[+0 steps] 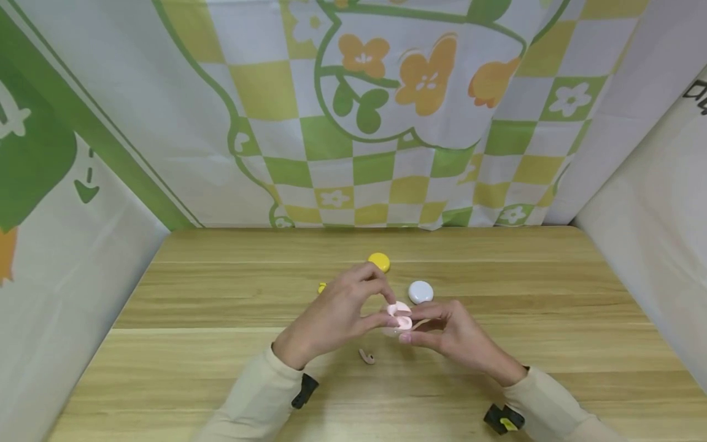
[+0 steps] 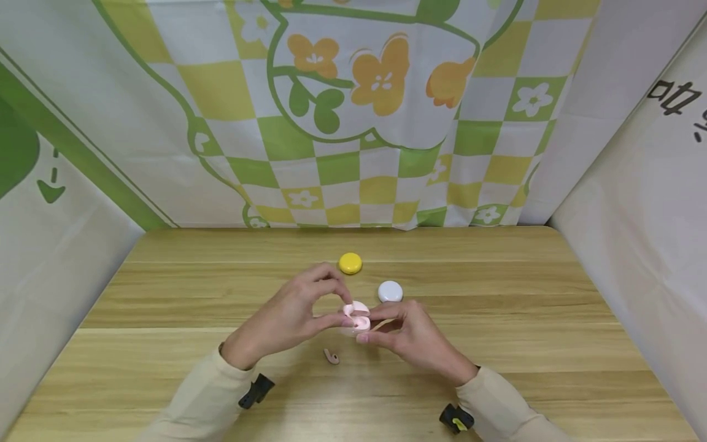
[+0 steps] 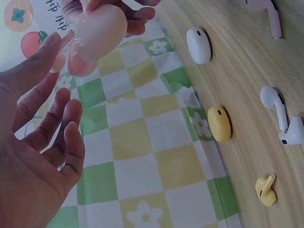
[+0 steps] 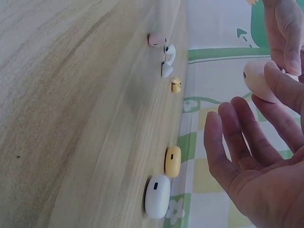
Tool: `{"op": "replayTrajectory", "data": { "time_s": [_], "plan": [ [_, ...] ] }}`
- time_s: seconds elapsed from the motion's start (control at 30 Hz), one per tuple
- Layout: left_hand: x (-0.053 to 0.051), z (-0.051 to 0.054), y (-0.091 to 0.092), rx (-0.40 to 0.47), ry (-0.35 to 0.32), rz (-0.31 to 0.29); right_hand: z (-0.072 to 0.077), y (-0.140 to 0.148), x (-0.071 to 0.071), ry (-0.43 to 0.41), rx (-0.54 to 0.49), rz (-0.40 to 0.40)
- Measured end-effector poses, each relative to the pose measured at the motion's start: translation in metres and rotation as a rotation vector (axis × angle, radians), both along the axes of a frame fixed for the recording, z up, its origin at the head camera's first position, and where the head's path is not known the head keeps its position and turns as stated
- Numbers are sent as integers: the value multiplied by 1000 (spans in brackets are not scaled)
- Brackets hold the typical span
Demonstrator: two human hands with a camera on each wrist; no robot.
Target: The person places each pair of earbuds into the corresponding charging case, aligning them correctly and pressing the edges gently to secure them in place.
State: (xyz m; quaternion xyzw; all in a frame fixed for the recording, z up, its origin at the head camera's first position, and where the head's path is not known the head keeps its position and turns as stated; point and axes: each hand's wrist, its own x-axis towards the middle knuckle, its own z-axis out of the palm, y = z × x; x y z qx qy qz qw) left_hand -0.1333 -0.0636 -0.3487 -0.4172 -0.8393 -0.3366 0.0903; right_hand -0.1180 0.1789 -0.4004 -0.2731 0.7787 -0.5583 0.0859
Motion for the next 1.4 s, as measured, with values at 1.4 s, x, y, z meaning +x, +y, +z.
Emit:
{"op": "replayTrajectory", "data": {
  "time_s": [1.4],
  "plan": [
    [6, 2, 5, -76, 64, -14, -1, -2, 0, -5, -33, 19]
  ]
}}
